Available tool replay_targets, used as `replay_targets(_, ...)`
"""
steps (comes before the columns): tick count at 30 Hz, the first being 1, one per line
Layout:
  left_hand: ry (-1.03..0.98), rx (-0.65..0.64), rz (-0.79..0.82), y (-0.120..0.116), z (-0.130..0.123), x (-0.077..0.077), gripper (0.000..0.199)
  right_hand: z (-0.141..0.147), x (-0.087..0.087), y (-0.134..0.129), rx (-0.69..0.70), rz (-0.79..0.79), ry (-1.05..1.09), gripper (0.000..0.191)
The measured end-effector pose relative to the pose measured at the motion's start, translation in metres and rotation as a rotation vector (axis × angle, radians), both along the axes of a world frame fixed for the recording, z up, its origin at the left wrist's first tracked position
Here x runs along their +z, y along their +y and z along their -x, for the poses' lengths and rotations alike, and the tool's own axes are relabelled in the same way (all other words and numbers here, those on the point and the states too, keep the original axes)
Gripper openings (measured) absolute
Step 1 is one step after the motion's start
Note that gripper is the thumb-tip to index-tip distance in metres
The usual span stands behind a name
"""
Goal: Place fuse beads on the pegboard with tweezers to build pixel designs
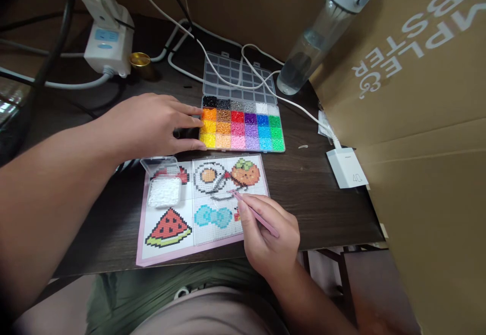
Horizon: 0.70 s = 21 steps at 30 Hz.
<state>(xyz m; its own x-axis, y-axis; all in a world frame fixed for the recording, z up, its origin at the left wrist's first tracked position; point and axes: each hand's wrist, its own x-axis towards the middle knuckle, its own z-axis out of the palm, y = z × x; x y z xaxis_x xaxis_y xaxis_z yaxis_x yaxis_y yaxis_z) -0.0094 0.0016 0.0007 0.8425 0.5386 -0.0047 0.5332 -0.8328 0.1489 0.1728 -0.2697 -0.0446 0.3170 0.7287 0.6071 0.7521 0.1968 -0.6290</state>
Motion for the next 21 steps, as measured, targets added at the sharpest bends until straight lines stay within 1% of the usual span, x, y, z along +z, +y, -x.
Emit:
replay_targets(3,0.043,0.004,-0.033,-0.0009,-0.0009,0.0012,0.047,0.0006,-0.0005,0.0008,0.023,-0.027,-0.009,0.029)
replay_targets(6,0.039,-0.002,-0.033,-0.0016,-0.0013,0.002,0.047,0.0011,-0.0005,0.0014,0.039,-0.015,-0.027,0.032)
replay_targets(10,0.055,0.008,-0.015,-0.0026,-0.0027,0.004,0.048,0.0013,-0.0006,0.0014,0.044,-0.008,-0.03,0.031)
replay_targets(14,0.067,0.036,0.014,-0.0039,-0.004,0.0061,0.043,0.0014,-0.0013,0.0013,0.041,-0.02,-0.015,0.03)
replay_targets(18,0.052,0.02,-0.01,-0.0027,-0.0019,0.0033,0.044,0.0011,-0.0013,0.0008,0.027,-0.014,-0.04,0.028)
replay_targets(21,-0.008,-0.007,-0.009,-0.0001,0.0012,-0.0012,0.043,0.0005,-0.0009,0.0,-0.001,-0.014,-0.034,0.027)
